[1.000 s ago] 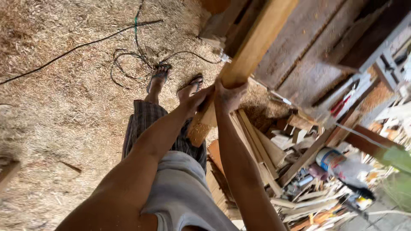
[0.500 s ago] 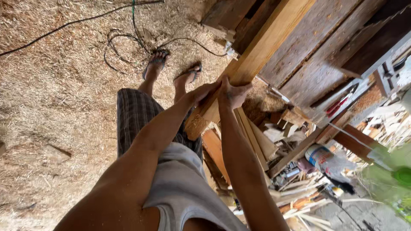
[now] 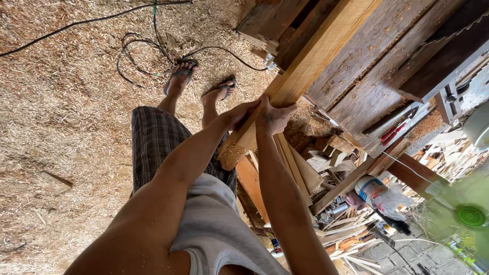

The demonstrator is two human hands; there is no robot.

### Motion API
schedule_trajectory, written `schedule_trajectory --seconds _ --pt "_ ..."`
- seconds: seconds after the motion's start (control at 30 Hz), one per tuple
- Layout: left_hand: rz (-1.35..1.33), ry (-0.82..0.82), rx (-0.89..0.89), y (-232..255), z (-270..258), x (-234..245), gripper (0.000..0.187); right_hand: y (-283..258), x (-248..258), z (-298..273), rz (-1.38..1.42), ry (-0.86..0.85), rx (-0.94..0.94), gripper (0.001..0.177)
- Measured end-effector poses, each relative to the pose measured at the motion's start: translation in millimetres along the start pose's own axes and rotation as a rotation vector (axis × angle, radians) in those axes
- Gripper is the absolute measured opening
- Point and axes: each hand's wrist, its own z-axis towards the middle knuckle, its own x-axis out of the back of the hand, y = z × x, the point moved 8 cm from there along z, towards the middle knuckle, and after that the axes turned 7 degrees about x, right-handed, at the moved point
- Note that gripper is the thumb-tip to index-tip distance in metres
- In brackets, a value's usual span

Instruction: The person picks up a wooden plank, places it on a workbench, and uses a metal ruler and a blue pen to mark measurements on the wood. The person adjusts the ruler multiple times and marks several points along the plank.

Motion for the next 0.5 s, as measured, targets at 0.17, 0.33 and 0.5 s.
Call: schedule_trajectory --seconds 0.17,0.33,0.5 --pt "0.057 0.063 0.021 1 -4 0 0.076 -1 1 -2 -0.027 -0.009 -0.005 0.104" --pt "0.085 0.071 0.042 5 -11 -6 0.075 0 0 -1 -0.052 -0.023 -0.024 0.105" --pt "0.08 0.055 0.022 8 -14 -11 0.077 -2 -1 0 -0.057 -0.019 -0.013 0.102"
